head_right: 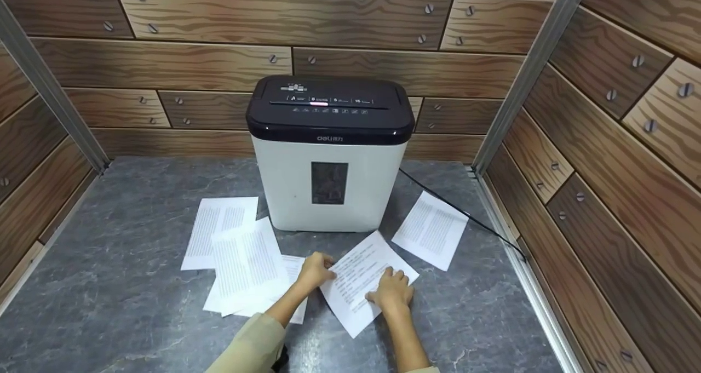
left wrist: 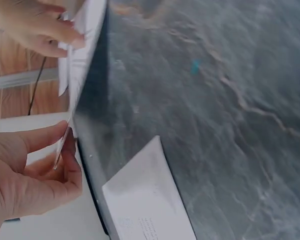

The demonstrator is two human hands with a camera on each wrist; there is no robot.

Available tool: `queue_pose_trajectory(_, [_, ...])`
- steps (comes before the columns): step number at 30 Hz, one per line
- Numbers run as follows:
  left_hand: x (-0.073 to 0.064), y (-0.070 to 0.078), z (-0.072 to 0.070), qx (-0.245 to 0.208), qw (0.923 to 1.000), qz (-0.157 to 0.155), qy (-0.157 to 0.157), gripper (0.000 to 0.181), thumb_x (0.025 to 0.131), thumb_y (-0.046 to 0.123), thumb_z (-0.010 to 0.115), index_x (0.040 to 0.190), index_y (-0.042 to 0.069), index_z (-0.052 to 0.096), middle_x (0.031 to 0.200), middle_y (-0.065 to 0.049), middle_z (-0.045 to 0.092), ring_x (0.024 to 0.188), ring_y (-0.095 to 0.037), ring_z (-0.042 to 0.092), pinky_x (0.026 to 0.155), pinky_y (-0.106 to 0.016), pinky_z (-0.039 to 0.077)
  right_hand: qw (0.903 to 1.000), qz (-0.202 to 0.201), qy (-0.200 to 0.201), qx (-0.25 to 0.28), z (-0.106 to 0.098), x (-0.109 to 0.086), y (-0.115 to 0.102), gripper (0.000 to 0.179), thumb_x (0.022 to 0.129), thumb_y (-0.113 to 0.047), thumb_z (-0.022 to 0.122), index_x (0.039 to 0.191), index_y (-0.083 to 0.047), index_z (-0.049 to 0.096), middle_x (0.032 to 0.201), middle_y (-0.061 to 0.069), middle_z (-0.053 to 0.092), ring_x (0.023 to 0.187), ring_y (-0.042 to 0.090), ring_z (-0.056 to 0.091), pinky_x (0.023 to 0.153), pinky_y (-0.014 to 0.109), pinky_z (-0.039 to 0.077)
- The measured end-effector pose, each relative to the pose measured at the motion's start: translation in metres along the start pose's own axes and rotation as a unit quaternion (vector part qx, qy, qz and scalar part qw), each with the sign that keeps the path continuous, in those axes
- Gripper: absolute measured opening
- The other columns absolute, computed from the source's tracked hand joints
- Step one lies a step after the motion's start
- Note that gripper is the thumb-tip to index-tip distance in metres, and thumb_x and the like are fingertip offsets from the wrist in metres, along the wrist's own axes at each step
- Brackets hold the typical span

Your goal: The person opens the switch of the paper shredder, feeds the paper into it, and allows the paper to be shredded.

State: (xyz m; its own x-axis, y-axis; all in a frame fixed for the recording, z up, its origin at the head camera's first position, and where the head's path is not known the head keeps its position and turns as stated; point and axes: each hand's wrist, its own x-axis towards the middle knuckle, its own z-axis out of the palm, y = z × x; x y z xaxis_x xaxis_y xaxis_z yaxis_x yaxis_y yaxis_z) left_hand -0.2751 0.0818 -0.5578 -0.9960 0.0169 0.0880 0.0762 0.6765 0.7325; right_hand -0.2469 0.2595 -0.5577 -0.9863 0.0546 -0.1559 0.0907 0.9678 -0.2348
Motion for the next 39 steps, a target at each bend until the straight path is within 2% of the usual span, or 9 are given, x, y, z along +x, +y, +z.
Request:
queue_pose_trajectory(5, [0.002, -0.002, -0.011, -0.076, 0.9965, 0.032, 0.010, 0.018, 0.063, -0.008, 0.071, 0.077, 0.004, 0.072, 0.069, -0.002, 0.065, 0.065, -0.016, 0.059, 0.059, -0.027, 0.047, 0.9916, 0.019, 0.061, 0.113, -0.003, 0.004, 0.005, 0.072, 0.077, -0.026, 0.070, 0.125, 0.017, 0.038, 0.117, 0.040, 0.040, 0.108, 0.054, 0.040, 0.087, 0.060, 0.036])
queue_pose_trajectory(8, [0.003, -0.004, -0.017, -0.104, 0.9931, 0.053, 0.013, 0.019, 0.064, -0.005, 0.073, 0.079, 0.005, 0.073, 0.069, -0.001, 0.065, 0.063, -0.012, 0.057, 0.058, -0.025, 0.046, 0.9609, 0.051, 0.110, 0.249, -0.006, 0.009, 0.009, 0.074, 0.081, -0.016, 0.064, 0.133, 0.017, 0.023, 0.130, 0.041, 0.026, 0.119, 0.055, 0.027, 0.098, 0.059, 0.026])
queue_pose_trajectory(13, [0.005, -0.007, -0.023, -0.158, 0.9849, 0.070, 0.009, 0.018, 0.067, -0.004, 0.074, 0.084, 0.003, 0.072, 0.071, -0.002, 0.066, 0.062, -0.009, 0.054, 0.058, -0.022, 0.045, 0.8479, 0.109, 0.119, 0.505, -0.010, 0.011, 0.011, 0.076, 0.088, -0.008, 0.050, 0.140, 0.012, -0.003, 0.138, 0.039, 0.014, 0.127, 0.049, 0.020, 0.104, 0.051, 0.023])
queue_pose_trajectory(17, [0.006, -0.007, -0.027, -0.203, 0.9767, 0.067, 0.017, 0.017, 0.069, -0.005, 0.073, 0.085, 0.000, 0.071, 0.074, -0.005, 0.066, 0.063, -0.009, 0.056, 0.058, -0.021, 0.046, 0.7529, 0.135, 0.064, 0.641, -0.010, 0.009, 0.010, 0.061, 0.094, -0.009, 0.043, 0.141, 0.012, 0.010, 0.131, 0.030, 0.035, 0.118, 0.036, 0.040, 0.097, 0.042, 0.037])
queue_pose_trajectory(21, [0.008, -0.008, -0.031, -0.211, 0.9753, 0.061, 0.022, 0.017, 0.070, -0.004, 0.073, 0.087, -0.001, 0.071, 0.075, -0.006, 0.066, 0.064, -0.011, 0.058, 0.058, -0.021, 0.047, 0.7076, 0.133, 0.066, 0.691, -0.007, 0.008, 0.008, 0.041, 0.094, -0.006, 0.046, 0.129, 0.012, 0.038, 0.097, 0.007, 0.058, 0.088, 0.015, 0.055, 0.079, 0.028, 0.047])
queue_pose_trajectory(25, [0.009, -0.009, -0.036, -0.206, 0.9768, 0.058, 0.007, 0.018, 0.073, 0.001, 0.072, 0.091, -0.002, 0.070, 0.079, -0.007, 0.067, 0.071, -0.016, 0.063, 0.063, -0.022, 0.050, 0.7095, 0.101, 0.117, 0.688, -0.003, 0.011, 0.008, 0.020, 0.091, -0.007, 0.051, 0.107, 0.005, 0.053, 0.079, -0.002, 0.059, 0.071, 0.009, 0.056, 0.066, 0.024, 0.047])
queue_pose_trajectory(30, [0.014, -0.008, -0.046, -0.219, 0.9735, 0.064, 0.011, 0.017, 0.080, 0.006, 0.069, 0.095, -0.001, 0.069, 0.083, -0.007, 0.068, 0.079, -0.019, 0.064, 0.069, -0.026, 0.051, 0.7563, 0.069, 0.150, 0.633, -0.015, 0.008, 0.000, 0.022, 0.092, -0.008, 0.051, 0.109, 0.007, 0.052, 0.084, 0.002, 0.059, 0.072, 0.009, 0.054, 0.067, 0.025, 0.046])
queue_pose_trajectory(36, [0.016, -0.003, -0.053, -0.202, 0.9735, 0.081, 0.070, 0.010, 0.080, 0.009, 0.070, 0.088, 0.004, 0.071, 0.079, -0.002, 0.068, 0.072, -0.013, 0.062, 0.064, -0.023, 0.050, 0.7993, 0.049, 0.203, 0.563, -0.031, 0.002, -0.016, 0.026, 0.092, -0.004, 0.051, 0.113, 0.011, 0.049, 0.092, 0.008, 0.058, 0.076, 0.008, 0.052, 0.065, 0.022, 0.044])
queue_pose_trajectory(39, [0.015, -0.001, -0.055, -0.197, 0.9718, 0.083, 0.099, 0.008, 0.078, 0.010, 0.072, 0.085, 0.005, 0.072, 0.077, -0.001, 0.068, 0.069, -0.011, 0.061, 0.061, -0.022, 0.050, 0.8319, 0.032, 0.254, 0.492, -0.034, 0.003, -0.021, 0.021, 0.091, -0.003, 0.054, 0.108, 0.009, 0.055, 0.095, 0.015, 0.060, 0.082, 0.016, 0.056, 0.064, 0.021, 0.045])
